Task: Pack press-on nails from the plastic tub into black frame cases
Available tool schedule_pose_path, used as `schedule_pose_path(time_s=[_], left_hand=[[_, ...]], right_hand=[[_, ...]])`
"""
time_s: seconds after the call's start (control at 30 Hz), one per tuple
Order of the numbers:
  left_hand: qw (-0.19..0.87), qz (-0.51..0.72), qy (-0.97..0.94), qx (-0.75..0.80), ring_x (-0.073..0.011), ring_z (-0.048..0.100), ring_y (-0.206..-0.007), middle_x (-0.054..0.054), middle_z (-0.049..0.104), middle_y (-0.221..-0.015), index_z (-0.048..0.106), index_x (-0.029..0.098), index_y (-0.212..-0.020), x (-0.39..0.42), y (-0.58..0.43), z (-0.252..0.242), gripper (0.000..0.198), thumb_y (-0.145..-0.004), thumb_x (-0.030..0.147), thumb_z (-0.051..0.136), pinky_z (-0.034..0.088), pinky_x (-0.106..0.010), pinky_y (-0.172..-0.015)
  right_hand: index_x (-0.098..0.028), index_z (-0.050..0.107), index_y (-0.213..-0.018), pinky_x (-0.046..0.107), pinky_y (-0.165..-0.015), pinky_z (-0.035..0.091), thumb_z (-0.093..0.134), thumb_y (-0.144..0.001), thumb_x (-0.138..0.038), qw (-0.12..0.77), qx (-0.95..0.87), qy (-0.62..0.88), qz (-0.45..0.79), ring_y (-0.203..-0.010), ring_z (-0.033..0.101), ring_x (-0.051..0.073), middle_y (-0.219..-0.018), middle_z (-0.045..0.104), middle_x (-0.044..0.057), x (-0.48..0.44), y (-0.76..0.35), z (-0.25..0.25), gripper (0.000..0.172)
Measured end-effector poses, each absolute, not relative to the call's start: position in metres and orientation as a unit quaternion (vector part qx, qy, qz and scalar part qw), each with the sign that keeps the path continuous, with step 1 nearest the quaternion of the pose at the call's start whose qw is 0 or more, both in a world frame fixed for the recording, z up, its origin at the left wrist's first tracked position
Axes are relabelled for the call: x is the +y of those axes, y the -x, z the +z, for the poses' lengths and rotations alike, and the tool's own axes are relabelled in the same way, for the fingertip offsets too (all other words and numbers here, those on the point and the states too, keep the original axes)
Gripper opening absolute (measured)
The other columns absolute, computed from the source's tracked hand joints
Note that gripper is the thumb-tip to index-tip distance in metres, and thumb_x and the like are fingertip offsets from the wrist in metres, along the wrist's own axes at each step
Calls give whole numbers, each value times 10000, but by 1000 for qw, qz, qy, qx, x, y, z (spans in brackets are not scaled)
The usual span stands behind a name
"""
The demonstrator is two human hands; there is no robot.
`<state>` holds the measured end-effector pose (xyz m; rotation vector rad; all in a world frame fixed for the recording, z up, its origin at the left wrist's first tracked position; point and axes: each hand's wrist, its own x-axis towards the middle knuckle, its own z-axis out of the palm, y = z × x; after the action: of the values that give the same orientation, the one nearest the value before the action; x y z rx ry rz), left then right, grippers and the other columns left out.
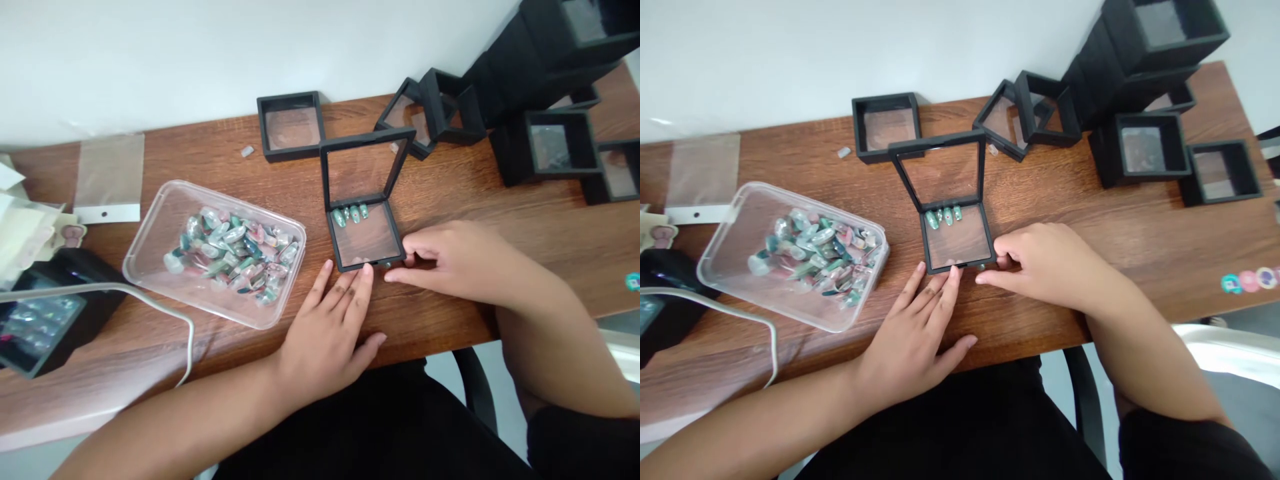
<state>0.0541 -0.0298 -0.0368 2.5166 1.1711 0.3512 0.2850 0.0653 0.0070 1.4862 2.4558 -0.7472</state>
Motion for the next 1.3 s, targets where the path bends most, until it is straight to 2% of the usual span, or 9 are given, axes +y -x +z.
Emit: schedule_pose_path(time_s=[0.2,0.33,0.53,0.67,0.8,0.97,1.17,1.3], left_hand=[[153,130,-889,411,-274,482,-1380,-196,486,-1504,210,-55,-1530,-30,-54,-38,777,-993,441,475,177,-487,-1268],[135,122,-896,405,-274,463,-1397,-167,498,-1502,309,-22,-1510,-30,-54,-36,697,-1005,437,454,191,-484,-1260],[122,111,-898,407,-250,426,-1425,-99,430,-1565,452,109,-1475,-31,-53,-34,581,-1000,443,476,228,-444,-1249],[118,97,-901,406,-259,418,-1424,-88,405,-1582,440,141,-1493,-30,-53,-33,589,-999,460,473,220,-452,-1247],[118,83,-906,397,-263,410,-1421,-58,365,-1604,428,145,-1502,-29,-53,-33,586,-1012,467,445,205,-461,-1242],[97,80,-923,364,-309,392,-1433,-23,391,-1591,478,158,-1470,-31,-53,-33,536,-1014,439,452,217,-499,-1223],[77,77,-938,330,-324,363,-1460,-27,412,-1580,478,170,-1470,-32,-54,-33,530,-1010,433,462,260,-494,-1204],[71,110,-938,322,-287,419,-1428,-51,477,-1537,527,158,-1429,-35,-53,-34,487,-1001,389,497,307,-445,-1185]], right_hand=[[-216,495,-613,273,-534,233,595,-866,-591,80,820,-527,-208,-503,420,129,-564,557,-24,63,-274,2,464],[-219,519,-638,273,-523,243,616,-858,-557,78,816,-525,-228,-494,414,119,-556,530,-35,64,-279,3,415],[-238,552,-723,278,-523,276,637,-844,-556,85,798,-528,-278,-520,439,127,-584,535,-46,67,-290,4,352],[-238,564,-731,283,-529,279,619,-853,-565,86,799,-523,-285,-535,454,134,-603,560,-35,69,-291,5,353],[-226,556,-675,285,-538,289,563,-878,-597,90,782,-541,-296,-534,474,133,-600,584,-29,68,-287,8,423],[-223,551,-629,288,-546,278,545,-869,-653,93,788,-546,-268,-540,477,142,-593,600,-22,65,-282,7,492],[-230,549,-658,282,-536,249,579,-849,-637,92,801,-541,-240,-516,469,139,-586,597,-30,63,-280,3,450],[-232,553,-701,276,-531,255,600,-854,-571,89,803,-535,-247,-514,455,131,-598,582,-35,62,-281,5,375]])
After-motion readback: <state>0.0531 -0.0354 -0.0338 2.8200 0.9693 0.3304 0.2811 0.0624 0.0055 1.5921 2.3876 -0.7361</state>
